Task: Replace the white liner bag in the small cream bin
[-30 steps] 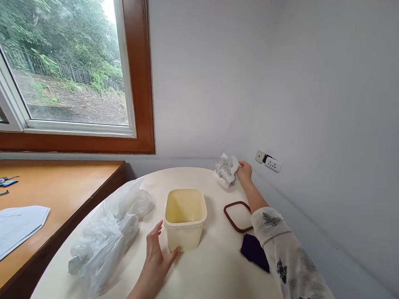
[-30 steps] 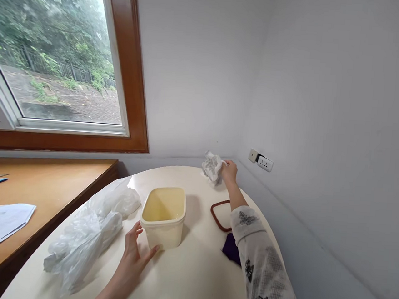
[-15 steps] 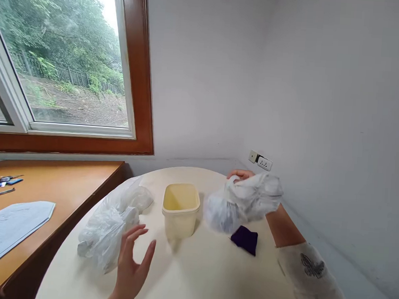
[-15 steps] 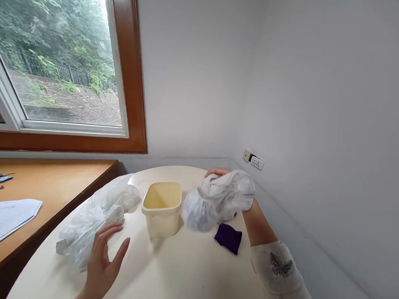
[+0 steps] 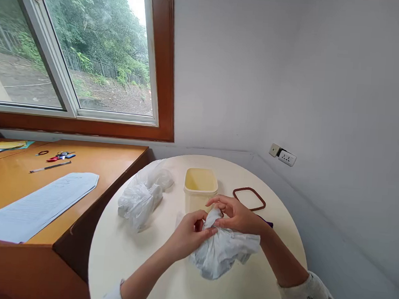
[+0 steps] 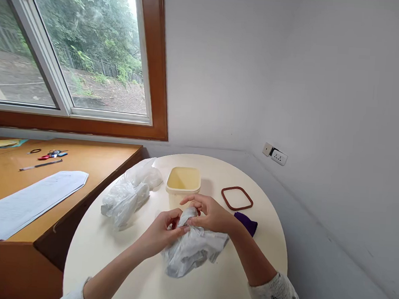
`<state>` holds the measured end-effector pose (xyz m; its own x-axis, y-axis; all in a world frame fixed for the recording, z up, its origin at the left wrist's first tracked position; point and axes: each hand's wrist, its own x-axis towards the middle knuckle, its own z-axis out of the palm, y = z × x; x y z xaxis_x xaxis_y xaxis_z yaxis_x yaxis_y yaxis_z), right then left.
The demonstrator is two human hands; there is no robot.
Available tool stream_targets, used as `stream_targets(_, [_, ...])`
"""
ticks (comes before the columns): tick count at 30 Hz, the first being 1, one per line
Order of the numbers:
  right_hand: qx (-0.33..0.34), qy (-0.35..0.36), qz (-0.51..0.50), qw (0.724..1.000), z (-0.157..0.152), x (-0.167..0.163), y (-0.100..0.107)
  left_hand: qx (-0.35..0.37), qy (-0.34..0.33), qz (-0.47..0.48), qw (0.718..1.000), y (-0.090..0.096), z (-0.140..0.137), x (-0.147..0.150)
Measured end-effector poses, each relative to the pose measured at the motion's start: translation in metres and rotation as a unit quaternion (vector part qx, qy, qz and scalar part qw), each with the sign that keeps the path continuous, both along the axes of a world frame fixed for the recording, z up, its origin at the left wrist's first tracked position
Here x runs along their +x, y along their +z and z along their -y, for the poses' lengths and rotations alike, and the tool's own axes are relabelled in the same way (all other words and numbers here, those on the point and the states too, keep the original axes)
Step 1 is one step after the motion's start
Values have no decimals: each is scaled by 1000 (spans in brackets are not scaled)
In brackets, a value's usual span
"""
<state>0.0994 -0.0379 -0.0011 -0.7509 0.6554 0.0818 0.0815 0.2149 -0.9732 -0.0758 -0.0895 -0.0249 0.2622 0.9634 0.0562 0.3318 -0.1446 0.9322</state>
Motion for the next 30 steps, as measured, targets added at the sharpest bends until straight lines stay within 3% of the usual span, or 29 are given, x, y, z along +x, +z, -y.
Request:
stream_targets(8, [81, -26, 17, 996, 1, -6, -16, -25, 8, 62, 998, -9, -11, -25])
stream_targets(13, [89, -85, -20, 992, 7, -16, -25, -137, -81, 174, 972, -4, -12, -35])
stream_targets(19, [150, -148, -32, 977, 10, -28, -35, -246, -115, 220, 937, -4, -19, -38])
stream_targets(25, [217, -181, 0, 959, 9, -30, -41, -256, -157, 221, 928, -8, -23, -45])
stream_targets(30, [195, -167, 10, 966, 11, -27, -38, -255, -119, 234, 931, -7, -22, -49])
